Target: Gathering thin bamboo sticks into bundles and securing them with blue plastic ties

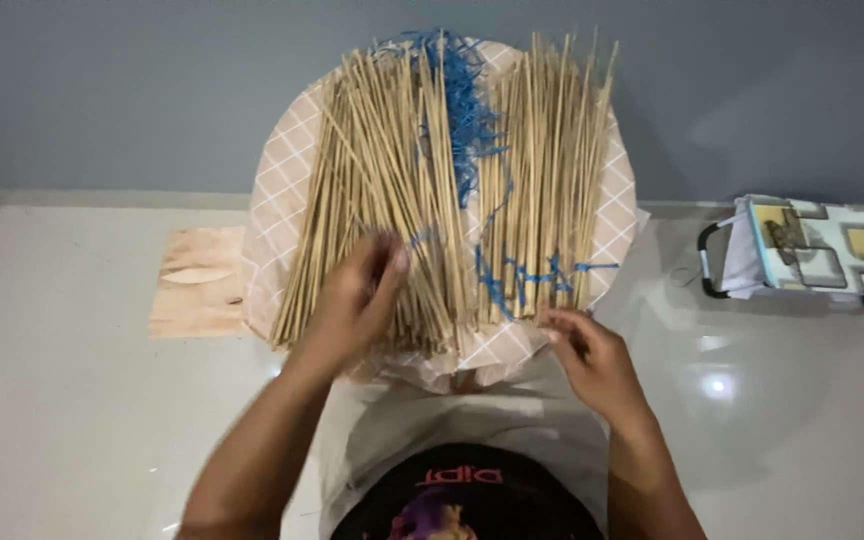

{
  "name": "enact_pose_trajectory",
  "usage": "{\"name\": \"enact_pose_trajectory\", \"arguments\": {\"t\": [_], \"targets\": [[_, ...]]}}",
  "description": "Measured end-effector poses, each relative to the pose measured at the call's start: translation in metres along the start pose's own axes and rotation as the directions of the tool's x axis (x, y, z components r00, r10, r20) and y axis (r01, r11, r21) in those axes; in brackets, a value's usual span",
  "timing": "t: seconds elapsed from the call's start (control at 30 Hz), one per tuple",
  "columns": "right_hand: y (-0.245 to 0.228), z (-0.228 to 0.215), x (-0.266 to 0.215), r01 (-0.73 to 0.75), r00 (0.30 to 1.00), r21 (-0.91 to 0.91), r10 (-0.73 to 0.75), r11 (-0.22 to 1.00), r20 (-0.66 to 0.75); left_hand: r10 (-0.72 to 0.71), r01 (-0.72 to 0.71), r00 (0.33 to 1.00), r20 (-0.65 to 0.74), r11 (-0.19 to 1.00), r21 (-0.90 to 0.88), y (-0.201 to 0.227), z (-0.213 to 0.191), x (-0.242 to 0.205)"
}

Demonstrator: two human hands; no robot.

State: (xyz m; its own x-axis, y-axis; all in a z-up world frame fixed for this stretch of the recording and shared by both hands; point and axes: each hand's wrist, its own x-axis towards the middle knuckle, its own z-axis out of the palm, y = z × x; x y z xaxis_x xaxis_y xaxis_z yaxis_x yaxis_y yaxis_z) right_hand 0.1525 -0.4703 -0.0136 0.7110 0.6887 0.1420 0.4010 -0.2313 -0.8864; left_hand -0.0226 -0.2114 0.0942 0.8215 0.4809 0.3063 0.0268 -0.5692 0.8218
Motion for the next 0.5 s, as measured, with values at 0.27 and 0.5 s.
{"name": "enact_pose_trajectory", "arguments": {"t": [0.27,0.5], "targets": [[0.024,-0.037,-0.014,-0.212,0.968,0.106,0.223,0.972,-0.114,0.109,-0.042,0.994,-0.026,0.582,0.812,-0.111,0.086,0.253],[0.042,-0.055,-0.004,-0.138,0.953,-0.024,0.126,0.99,-0.277,-0.15,0.023,0.987,0.066,0.526,0.85,-0.11,0.091,0.242]]}}
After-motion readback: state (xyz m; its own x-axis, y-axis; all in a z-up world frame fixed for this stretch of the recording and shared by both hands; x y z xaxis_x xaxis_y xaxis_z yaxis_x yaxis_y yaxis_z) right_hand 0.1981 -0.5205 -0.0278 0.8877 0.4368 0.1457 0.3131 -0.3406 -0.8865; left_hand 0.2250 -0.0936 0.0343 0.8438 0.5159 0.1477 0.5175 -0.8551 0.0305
